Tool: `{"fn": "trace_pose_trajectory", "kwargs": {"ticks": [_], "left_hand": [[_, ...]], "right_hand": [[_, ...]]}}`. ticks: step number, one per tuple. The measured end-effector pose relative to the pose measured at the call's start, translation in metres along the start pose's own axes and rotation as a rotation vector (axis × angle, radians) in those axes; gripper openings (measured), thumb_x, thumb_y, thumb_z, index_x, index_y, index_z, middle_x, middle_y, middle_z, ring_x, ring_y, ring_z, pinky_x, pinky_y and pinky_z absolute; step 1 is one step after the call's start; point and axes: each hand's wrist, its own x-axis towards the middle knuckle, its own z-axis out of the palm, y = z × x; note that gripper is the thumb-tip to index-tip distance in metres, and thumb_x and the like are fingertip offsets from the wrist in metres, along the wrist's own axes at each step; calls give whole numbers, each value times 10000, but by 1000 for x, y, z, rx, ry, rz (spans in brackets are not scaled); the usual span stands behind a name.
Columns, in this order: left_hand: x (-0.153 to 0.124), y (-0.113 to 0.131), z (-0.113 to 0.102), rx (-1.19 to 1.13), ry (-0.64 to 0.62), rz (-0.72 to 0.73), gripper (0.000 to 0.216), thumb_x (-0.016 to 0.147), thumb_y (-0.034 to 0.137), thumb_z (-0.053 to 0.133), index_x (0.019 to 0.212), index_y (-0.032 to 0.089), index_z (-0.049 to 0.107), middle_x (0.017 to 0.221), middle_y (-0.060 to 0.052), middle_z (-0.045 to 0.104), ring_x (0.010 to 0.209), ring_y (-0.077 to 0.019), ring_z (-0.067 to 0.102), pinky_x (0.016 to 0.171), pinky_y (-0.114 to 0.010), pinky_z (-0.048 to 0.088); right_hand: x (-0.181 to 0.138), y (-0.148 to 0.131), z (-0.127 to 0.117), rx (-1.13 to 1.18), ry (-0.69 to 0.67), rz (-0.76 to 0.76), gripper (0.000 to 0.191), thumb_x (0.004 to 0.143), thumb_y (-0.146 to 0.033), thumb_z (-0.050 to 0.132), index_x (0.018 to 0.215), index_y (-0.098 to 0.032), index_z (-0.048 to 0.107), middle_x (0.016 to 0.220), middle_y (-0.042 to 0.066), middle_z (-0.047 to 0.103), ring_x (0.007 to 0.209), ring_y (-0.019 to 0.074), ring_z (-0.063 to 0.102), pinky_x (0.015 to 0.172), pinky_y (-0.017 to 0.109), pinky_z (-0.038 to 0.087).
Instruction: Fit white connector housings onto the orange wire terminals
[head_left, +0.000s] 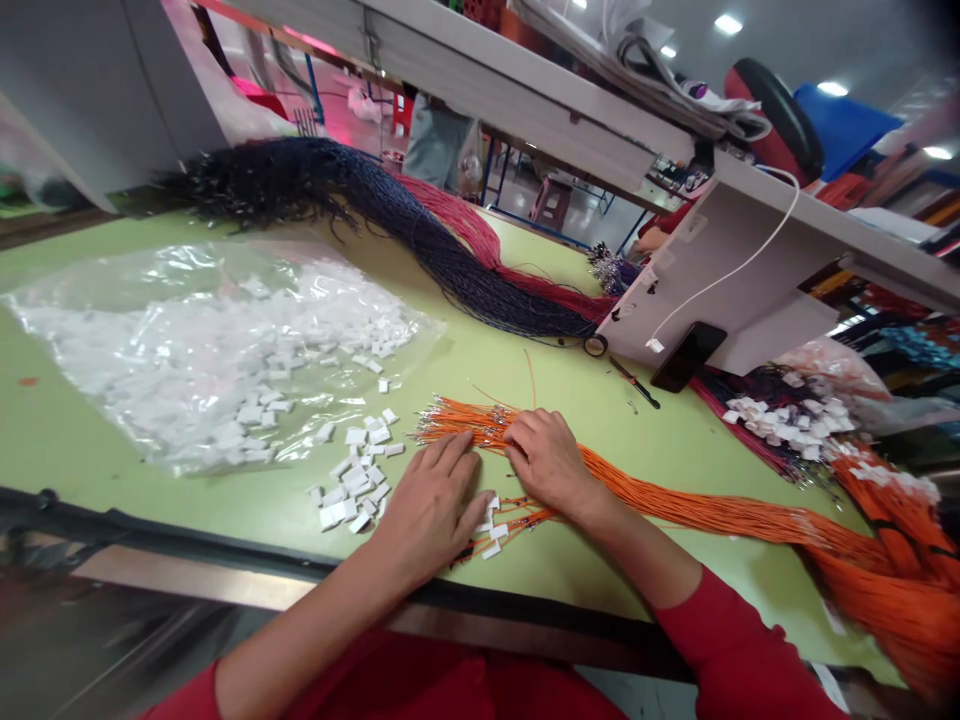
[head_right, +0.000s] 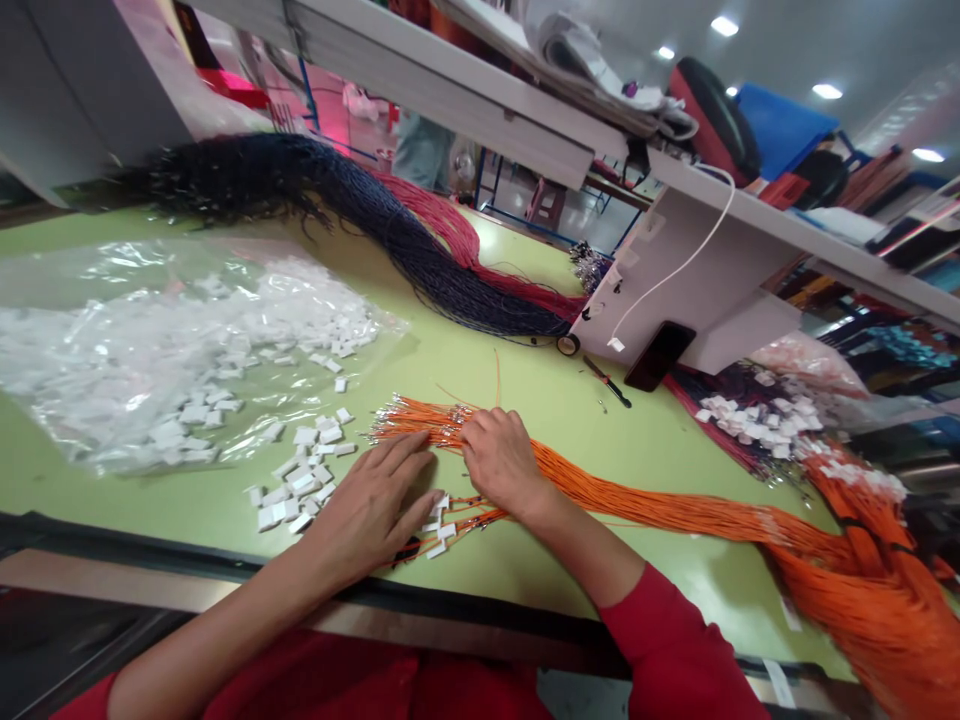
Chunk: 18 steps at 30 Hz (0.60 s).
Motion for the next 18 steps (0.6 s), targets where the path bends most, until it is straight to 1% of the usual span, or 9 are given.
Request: {"fn": "trace_pose_trajectory", "kwargs": {"ticks": [3,6,8,10,12,15,16,18], "left_hand": [[-2,-1,2,-39,26,-5,296,958,336,526,1153,128,605,1404,-236,572,1319,-387,512,1041,-583,460],[-3,-1,3,-50,32,-6,300,959,347,529,1158,136,604,1415,-234,566,1318,-385,517,1040,-582,462],[-3,-1,4,-32,30,-7,314,963,355,524,1174,134,597,1422,-236,558,1323,-381,514,1041,-577,463],[-4,-2,4,-11,28,-6,327,970,362,513,1190,132,589,1418,-233,558,1322,-375,514,1040,-566,468],[-4,-2,4,0,24,-5,337,975,368,503,1192,126,589,1396,-230,572,1303,-374,527,1034,-556,476],[-5,-3,4,-10,18,6,347,981,357,495,1196,104,594,1363,-232,589,1274,-379,538,1029,-557,477],[-5,-3,3,-16,19,10,353,981,353,497,1201,95,593,1356,-234,591,1272,-381,535,1032,-558,473],[-4,-3,2,-31,22,14,362,978,346,508,1215,85,590,1342,-231,594,1264,-376,532,1041,-550,462]], "right_hand": [[-3,0,0,105,45,22,126,952,-161,552,848,-206,605,928,58,669,890,224,547,787,358,368],[-8,0,0,257,115,111,96,955,-159,518,897,-212,574,908,45,673,854,211,565,798,344,395],[-10,-1,-1,330,125,147,80,956,-164,503,944,-214,564,904,41,680,835,207,580,803,342,411],[-9,-2,-3,372,107,157,64,940,-177,534,978,-220,565,919,38,692,828,203,594,799,339,422],[-7,-3,-4,387,77,165,81,899,-168,593,954,-226,577,883,22,692,788,192,594,767,324,425],[-2,-2,-5,341,23,170,114,832,-122,650,848,-220,595,773,0,646,721,177,566,705,302,417],[-1,-2,-4,311,4,162,118,823,-113,657,824,-216,599,761,1,634,723,178,563,701,301,415],[1,-2,-2,255,-21,147,104,838,-113,653,820,-208,613,800,17,641,771,187,575,723,306,419]]}}
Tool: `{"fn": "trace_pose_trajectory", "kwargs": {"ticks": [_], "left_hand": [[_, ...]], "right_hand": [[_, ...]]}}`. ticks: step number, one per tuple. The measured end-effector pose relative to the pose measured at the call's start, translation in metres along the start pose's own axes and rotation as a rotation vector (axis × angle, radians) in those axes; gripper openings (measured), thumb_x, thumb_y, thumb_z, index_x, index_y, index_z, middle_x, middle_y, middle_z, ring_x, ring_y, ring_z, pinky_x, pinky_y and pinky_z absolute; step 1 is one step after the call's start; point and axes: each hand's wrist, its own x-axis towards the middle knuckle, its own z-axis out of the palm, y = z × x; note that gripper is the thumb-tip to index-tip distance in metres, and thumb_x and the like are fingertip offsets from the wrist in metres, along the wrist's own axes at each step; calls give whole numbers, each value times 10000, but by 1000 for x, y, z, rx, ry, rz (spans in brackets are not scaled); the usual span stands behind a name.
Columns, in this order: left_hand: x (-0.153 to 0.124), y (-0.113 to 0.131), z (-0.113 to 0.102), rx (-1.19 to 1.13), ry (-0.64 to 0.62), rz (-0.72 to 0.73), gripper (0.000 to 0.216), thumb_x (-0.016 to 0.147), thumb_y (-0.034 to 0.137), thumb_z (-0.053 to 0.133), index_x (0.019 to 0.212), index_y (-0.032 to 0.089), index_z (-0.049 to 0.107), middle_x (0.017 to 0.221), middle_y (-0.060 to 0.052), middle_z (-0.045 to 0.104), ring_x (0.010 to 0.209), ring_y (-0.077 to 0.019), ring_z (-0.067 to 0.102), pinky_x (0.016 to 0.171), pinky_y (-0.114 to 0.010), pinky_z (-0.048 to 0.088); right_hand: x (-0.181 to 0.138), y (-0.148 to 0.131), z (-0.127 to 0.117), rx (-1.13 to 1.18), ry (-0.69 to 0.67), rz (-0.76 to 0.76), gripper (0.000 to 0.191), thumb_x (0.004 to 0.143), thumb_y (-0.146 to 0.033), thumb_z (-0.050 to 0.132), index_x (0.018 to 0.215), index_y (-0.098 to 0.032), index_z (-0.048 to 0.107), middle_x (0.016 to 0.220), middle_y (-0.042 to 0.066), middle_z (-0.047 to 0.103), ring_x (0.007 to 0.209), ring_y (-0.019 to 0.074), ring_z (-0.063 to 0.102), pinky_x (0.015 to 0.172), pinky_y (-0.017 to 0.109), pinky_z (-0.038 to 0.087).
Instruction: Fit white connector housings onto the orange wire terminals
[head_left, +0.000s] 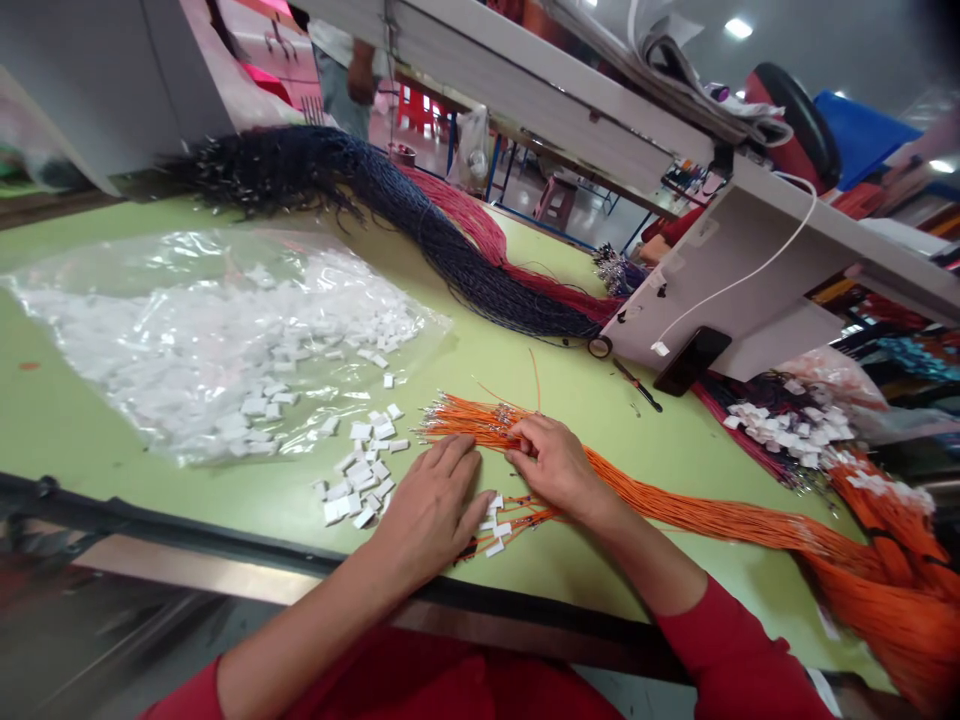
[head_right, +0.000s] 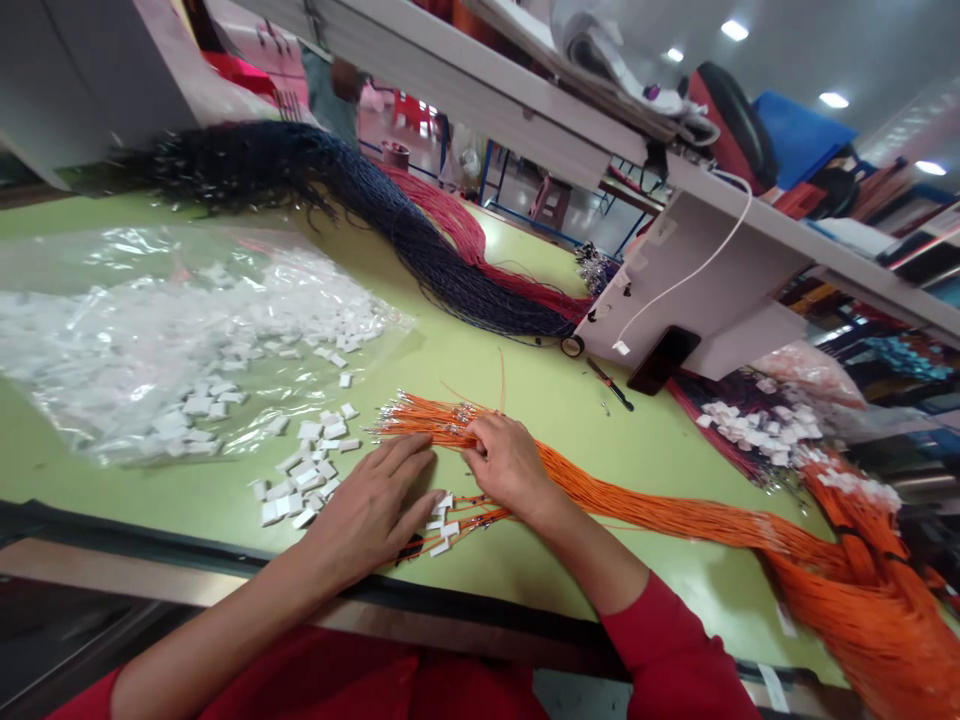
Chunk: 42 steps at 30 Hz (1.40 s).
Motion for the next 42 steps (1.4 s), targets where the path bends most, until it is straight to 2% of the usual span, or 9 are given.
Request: {"fn": "trace_pose_trajectory", "kwargs": {"ticks": [6,11,17,21,25,29,35,40,42], "left_hand": [[3,3,-7,-58,-29,-9,311,983,309,490,1229,140,579,1134,-150,648,1089,-326,572,937,-509,488],[5,5,-14,-40,-99,-17,224,987,294,475,1053,169,649,983,-111,608,951,-293,540,868,-491,475],[6,6,-16,-64,-64,39,208,987,265,473,980,170,658,1155,-138,629,1122,-331,501,956,-530,442],[5,5,-11,-68,-41,63,226,979,155,426,963,169,651,1202,-123,661,1124,-320,523,954,-520,459],[5,2,-7,-71,-32,83,226,938,84,428,927,165,638,1271,-138,639,1153,-317,526,953,-497,476],[6,2,-9,-48,-32,91,221,920,67,438,946,177,627,1325,-131,614,1210,-335,493,962,-513,458],[7,7,-15,-82,-122,68,198,925,72,446,885,169,614,1028,-101,679,990,-295,547,856,-466,453],[7,11,-12,-46,-144,19,291,937,107,449,1184,137,601,1028,-121,645,953,-297,545,840,-461,440],[7,12,-10,-11,-162,5,305,949,133,448,1214,135,598,1015,-123,635,949,-305,544,838,-465,437]], "right_hand": [[-1,3,0,107,27,36,98,923,-154,589,843,-201,621,878,36,669,818,187,607,747,293,446],[1,4,-2,121,29,34,131,887,-103,600,803,-202,621,847,25,663,810,185,607,757,289,445],[4,6,0,113,5,62,125,869,-119,615,770,-194,614,847,22,631,778,165,574,732,277,415],[4,9,-6,401,30,136,88,866,-212,615,784,-196,589,785,-2,571,674,136,502,640,252,388],[0,11,-8,658,-58,219,129,874,-323,608,865,-209,549,718,-38,529,606,119,445,585,234,357],[-2,9,-1,489,-130,223,79,844,-266,616,807,-197,603,670,-42,529,577,112,429,560,232,315],[2,4,-1,146,-104,124,149,858,-150,555,733,-186,628,666,-19,578,644,137,489,615,246,318],[1,2,-4,82,-159,108,114,834,-114,573,784,-186,646,730,-6,638,697,149,542,653,247,337],[1,2,-5,76,-185,120,102,824,-115,584,775,-188,637,702,-15,621,660,139,520,631,241,325]]}}
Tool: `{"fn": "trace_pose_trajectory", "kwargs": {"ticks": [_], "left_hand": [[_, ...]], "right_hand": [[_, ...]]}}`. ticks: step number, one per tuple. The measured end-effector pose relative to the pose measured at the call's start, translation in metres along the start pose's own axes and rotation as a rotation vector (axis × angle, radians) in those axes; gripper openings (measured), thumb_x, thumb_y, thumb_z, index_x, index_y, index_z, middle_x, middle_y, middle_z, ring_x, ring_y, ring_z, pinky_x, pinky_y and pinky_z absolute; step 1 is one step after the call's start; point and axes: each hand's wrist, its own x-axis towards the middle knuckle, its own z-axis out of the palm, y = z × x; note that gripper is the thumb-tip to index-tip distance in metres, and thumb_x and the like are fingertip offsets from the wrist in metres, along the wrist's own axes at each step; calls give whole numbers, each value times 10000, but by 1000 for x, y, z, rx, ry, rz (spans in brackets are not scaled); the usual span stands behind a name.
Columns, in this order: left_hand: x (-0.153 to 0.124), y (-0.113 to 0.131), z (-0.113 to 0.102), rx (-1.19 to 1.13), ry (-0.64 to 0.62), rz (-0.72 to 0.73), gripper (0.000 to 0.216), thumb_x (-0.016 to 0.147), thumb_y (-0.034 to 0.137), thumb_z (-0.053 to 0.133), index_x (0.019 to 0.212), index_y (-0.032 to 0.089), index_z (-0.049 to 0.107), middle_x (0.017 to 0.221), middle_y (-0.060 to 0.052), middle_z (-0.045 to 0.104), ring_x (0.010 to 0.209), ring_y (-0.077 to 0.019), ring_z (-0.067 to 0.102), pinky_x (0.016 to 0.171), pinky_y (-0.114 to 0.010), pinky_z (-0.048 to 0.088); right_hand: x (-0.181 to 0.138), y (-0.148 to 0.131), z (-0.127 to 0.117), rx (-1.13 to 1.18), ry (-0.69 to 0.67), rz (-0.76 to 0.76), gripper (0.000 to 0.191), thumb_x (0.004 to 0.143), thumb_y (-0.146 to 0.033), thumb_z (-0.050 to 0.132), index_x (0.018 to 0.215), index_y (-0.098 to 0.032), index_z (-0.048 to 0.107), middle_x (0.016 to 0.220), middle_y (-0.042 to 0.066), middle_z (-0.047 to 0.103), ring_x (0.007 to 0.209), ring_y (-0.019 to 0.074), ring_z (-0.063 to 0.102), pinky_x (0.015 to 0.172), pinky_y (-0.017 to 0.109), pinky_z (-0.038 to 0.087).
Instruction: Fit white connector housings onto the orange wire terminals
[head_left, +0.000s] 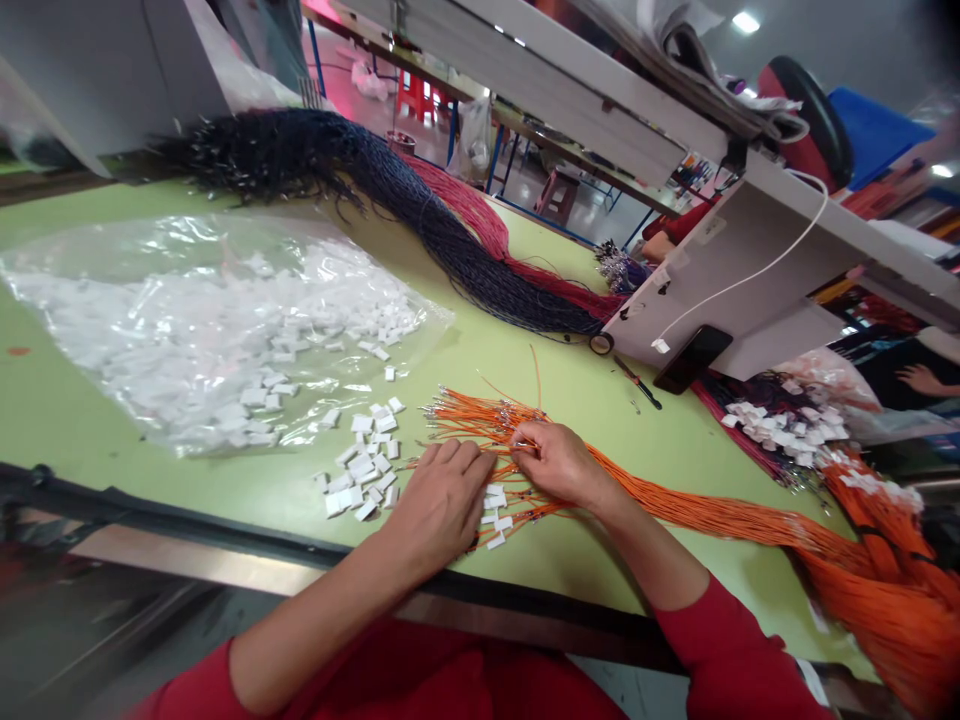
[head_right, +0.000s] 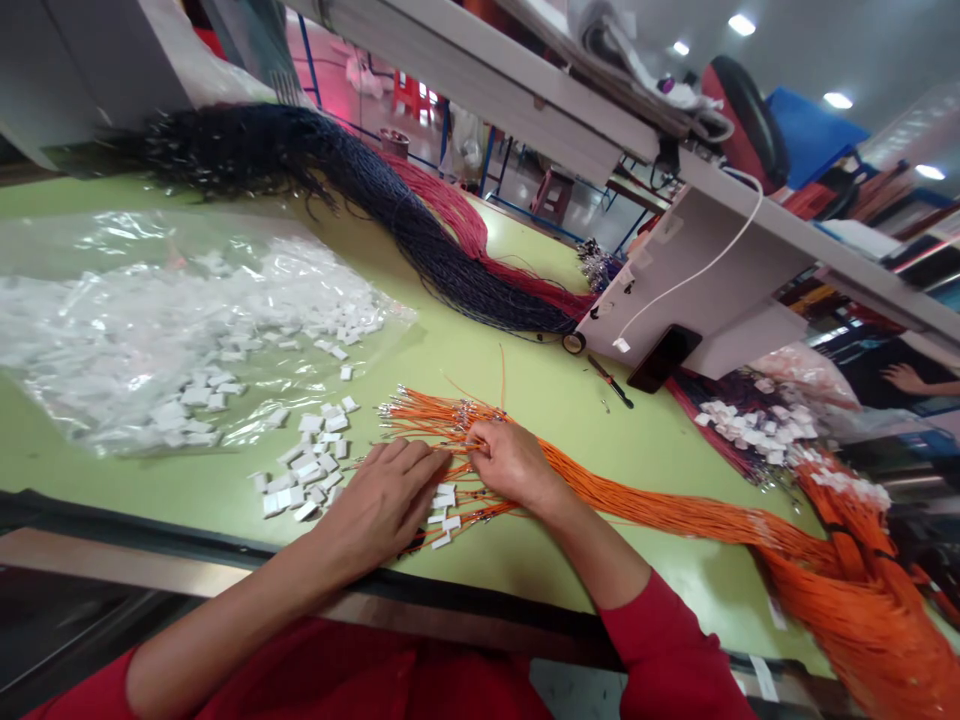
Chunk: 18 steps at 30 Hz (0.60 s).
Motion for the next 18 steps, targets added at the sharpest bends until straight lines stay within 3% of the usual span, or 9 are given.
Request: {"fn": "trace_pose_trajectory", "kwargs": {"ticks": [5,9,11,18], "left_hand": [[1,0,1,23,4,-24,267,954,149,451,1160,137,620,978,-118,625,934,-307,544,840,-467,433],[0,-3,2,3,25,-20,203,959,150,457,1006,159,654,933,-107,620,907,-296,548,818,-452,437],[-1,-4,3,-12,44,-11,210,967,152,447,970,162,657,919,-104,616,897,-289,549,810,-447,440],[-3,-5,3,-29,90,21,213,963,155,442,929,176,651,951,-101,607,901,-273,534,805,-440,443]], "right_hand": [[-3,0,-2,27,-26,25,112,817,-134,597,715,-180,584,632,-36,536,603,118,449,591,234,292],[-7,5,-3,261,-208,93,92,834,-190,598,745,-181,574,590,-62,457,546,102,395,527,217,264],[-8,6,-4,336,-233,118,105,849,-209,590,752,-180,565,590,-67,437,532,96,370,513,215,256],[-4,1,2,80,17,-28,165,901,-182,578,741,-174,615,670,-26,570,651,126,489,627,238,320]]}}
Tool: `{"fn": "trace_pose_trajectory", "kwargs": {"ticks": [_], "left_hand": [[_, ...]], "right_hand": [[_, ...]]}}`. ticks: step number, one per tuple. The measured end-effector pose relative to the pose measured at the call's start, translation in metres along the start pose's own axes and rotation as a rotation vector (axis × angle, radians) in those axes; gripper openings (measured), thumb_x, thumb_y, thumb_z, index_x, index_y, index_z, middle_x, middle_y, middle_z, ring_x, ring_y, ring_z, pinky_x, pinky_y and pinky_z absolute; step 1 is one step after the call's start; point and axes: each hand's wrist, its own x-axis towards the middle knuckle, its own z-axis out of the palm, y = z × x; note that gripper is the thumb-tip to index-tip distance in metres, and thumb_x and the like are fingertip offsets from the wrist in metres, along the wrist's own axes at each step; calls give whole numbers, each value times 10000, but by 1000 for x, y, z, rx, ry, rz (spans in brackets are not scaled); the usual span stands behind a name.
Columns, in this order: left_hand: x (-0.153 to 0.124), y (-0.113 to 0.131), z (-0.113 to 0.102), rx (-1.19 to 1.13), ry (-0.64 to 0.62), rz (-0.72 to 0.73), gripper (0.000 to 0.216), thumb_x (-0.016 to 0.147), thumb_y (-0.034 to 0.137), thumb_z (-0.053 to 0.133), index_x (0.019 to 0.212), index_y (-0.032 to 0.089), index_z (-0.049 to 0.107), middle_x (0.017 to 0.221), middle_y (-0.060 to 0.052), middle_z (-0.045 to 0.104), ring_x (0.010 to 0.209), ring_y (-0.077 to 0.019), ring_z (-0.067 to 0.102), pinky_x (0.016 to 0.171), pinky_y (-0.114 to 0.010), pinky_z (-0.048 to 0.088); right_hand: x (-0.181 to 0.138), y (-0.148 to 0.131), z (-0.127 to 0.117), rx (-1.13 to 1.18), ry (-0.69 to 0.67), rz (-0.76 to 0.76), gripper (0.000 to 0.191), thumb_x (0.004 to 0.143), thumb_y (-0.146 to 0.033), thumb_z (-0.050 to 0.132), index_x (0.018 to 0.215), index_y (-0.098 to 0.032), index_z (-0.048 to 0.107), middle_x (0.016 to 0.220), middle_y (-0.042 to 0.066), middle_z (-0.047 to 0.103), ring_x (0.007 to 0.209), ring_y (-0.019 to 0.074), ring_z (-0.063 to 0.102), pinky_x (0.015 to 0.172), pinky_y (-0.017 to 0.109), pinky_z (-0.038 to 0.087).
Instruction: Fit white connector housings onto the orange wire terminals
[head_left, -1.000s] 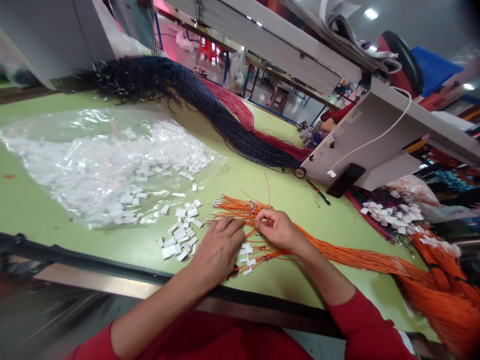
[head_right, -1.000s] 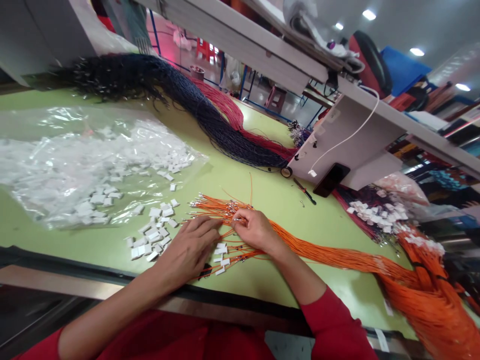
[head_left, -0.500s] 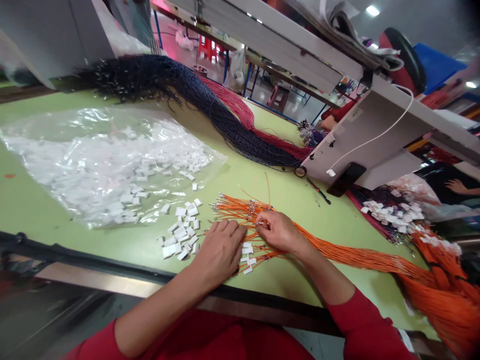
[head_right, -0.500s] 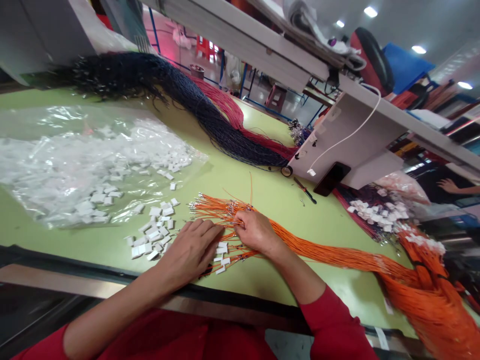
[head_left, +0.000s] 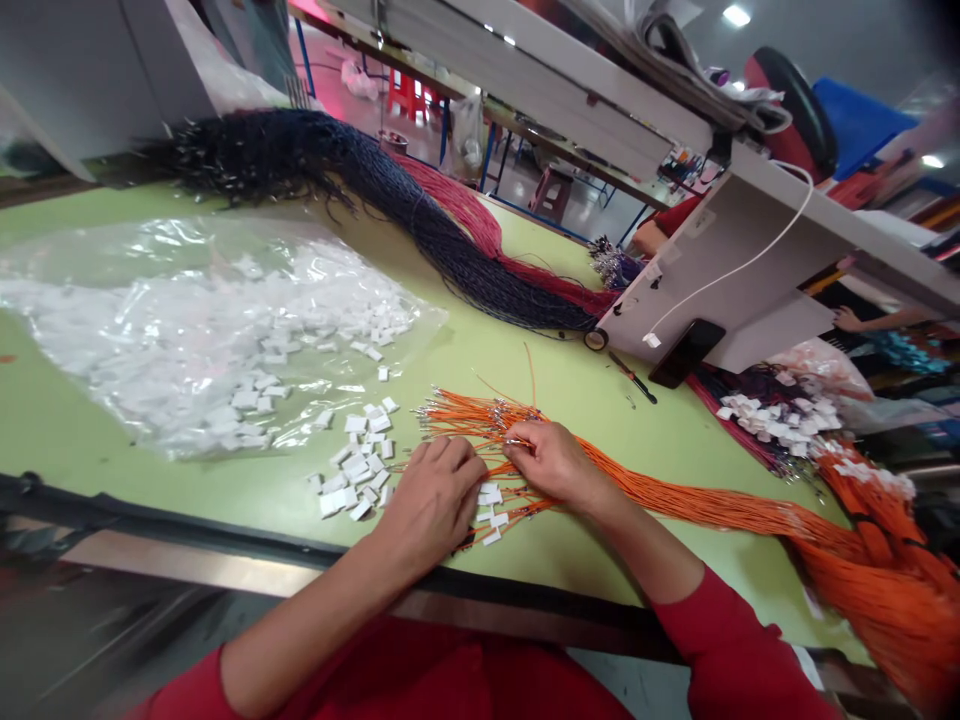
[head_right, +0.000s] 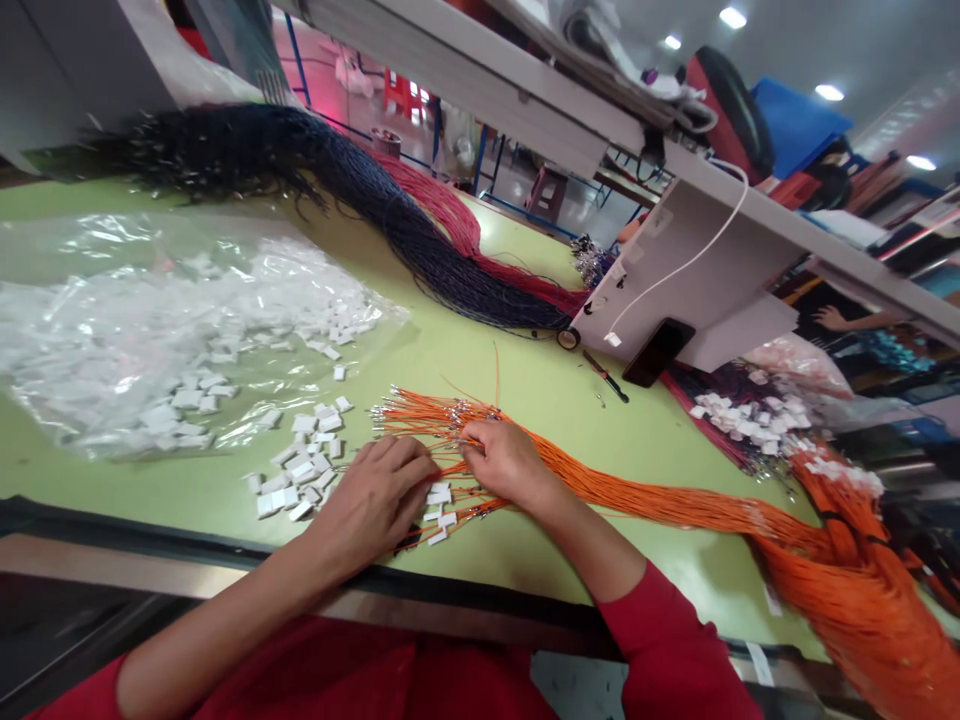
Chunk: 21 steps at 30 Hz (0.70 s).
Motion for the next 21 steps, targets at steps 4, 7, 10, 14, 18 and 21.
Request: {"fn": "trace_pose_trajectory", "kwargs": {"ticks": [4,7,10,14,18,21], "left_hand": [[0,2,-3,-23,16,15,202,941,130,459,924,195,649,1060,-106,611,984,-277,533,828,-438,457],[0,2,-4,-18,14,23,200,942,125,458,924,191,645,1159,-122,615,1053,-298,525,863,-469,457],[0,2,-3,-26,12,29,206,951,127,447,921,191,640,1135,-118,638,1058,-302,529,871,-477,456],[0,2,-1,-55,26,5,200,964,134,441,949,185,633,1089,-111,655,1017,-290,547,853,-457,459],[1,2,0,-54,18,-19,228,955,126,443,1103,159,613,1030,-112,662,969,-288,552,836,-446,458],[2,2,0,-29,-21,-1,278,960,106,411,1107,165,640,1006,-112,663,955,-290,549,837,-450,455]], "right_hand": [[1,-1,4,-76,20,-28,153,927,-169,570,815,-175,673,788,14,668,753,157,570,707,253,368],[2,-4,4,-174,-11,-46,157,939,-186,580,816,-182,678,836,34,679,793,176,581,722,266,377],[3,-6,2,-295,-53,-71,137,927,-160,572,819,-182,652,860,56,662,773,185,556,713,284,377],[0,2,-3,-100,-39,-139,107,929,-178,546,838,-189,600,868,43,613,805,182,538,756,290,405],[-7,11,-8,353,20,-57,129,966,-292,492,879,-203,529,824,4,556,758,150,523,728,265,430],[-9,11,-4,504,24,49,127,952,-332,498,914,-210,498,760,-27,525,659,128,481,645,240,408]]}}
